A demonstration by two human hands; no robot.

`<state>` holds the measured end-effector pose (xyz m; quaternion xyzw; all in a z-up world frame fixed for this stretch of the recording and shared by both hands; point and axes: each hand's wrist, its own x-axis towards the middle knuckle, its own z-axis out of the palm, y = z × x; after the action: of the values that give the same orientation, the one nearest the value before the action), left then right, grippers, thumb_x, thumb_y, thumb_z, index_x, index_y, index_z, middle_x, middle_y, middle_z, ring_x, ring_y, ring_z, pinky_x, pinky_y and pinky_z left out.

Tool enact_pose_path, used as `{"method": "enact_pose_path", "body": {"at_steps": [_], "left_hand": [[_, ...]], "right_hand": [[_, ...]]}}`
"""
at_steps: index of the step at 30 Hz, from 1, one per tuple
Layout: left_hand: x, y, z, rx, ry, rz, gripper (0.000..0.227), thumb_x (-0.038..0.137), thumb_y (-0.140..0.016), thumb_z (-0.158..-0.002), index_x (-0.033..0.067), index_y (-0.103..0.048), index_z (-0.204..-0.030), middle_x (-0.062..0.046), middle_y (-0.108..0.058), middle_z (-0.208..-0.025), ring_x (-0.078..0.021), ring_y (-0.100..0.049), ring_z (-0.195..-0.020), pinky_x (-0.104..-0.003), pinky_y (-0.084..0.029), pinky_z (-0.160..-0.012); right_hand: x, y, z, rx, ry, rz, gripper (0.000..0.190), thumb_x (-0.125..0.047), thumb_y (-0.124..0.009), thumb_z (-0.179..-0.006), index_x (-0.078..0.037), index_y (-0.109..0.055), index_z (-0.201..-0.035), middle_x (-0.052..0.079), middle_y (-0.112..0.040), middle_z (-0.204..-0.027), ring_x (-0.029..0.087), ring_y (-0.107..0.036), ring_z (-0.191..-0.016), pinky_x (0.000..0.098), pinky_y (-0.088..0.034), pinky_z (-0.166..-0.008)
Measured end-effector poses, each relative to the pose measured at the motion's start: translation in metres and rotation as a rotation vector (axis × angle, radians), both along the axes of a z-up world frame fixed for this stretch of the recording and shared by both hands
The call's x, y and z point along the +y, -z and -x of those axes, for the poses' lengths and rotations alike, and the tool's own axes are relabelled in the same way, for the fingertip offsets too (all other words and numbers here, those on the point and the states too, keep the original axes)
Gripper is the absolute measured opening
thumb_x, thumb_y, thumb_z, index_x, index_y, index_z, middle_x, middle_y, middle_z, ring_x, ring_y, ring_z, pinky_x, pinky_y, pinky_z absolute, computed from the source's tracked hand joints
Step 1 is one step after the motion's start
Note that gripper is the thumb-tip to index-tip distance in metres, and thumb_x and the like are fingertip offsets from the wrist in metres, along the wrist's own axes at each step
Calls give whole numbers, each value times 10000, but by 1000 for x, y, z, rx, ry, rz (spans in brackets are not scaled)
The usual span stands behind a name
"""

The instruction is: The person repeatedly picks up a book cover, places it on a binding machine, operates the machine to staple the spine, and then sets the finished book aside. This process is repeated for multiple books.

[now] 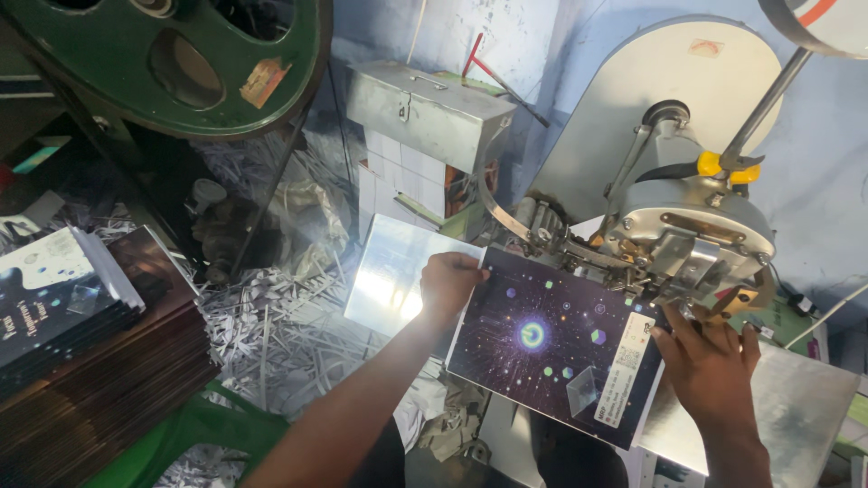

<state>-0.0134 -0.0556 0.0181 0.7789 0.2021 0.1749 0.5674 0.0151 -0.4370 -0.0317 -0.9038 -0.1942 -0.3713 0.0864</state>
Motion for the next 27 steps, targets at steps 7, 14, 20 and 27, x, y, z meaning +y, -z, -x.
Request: {"method": "enact_pose_path", "body": {"at_steps": [7,14,20,27], "left_hand": [[-5,-4,3,-24,7,22,207,159,-858,-713,93,-824,-906,-64,-803,-823,-169,-757,-763,-310,-558,-766],[-13,-12,5,57,-37,22,231,177,-850,-721,100,-804,-934,-67,-792,-818,-195,-764,-750,-337,-575,-754],[-31,-2,12,-199,-143,-305,342,153,-803,-780,114,-713,-1108,-104,-749,-894,-300,-712,-875,-425,-535,-784],[-40,12,25,-327,-37,-764,382,49,-623,-914,193,-711,-1257,-131,-626,-968,-331,-643,-888,-459,-520,-757]], "right_hand": [[-2,-15,5,79,-81,-114,491,-400,-726,-900,-238,-702,-1363,18,-633,-1237,233,-582,-1236,523,-295,-1265],[2,-30,14,113,-132,-155,485,-400,-712,-896,-240,-692,-1353,32,-629,-1308,235,-563,-1274,509,-310,-1222],[3,-36,16,150,-95,-109,495,-397,-717,-886,-249,-699,-1359,42,-642,-1270,264,-573,-1262,529,-279,-1232],[-11,-32,9,142,-165,-155,490,-429,-720,-877,-266,-705,-1339,20,-675,-1170,243,-611,-1162,486,-418,-1139]]}}
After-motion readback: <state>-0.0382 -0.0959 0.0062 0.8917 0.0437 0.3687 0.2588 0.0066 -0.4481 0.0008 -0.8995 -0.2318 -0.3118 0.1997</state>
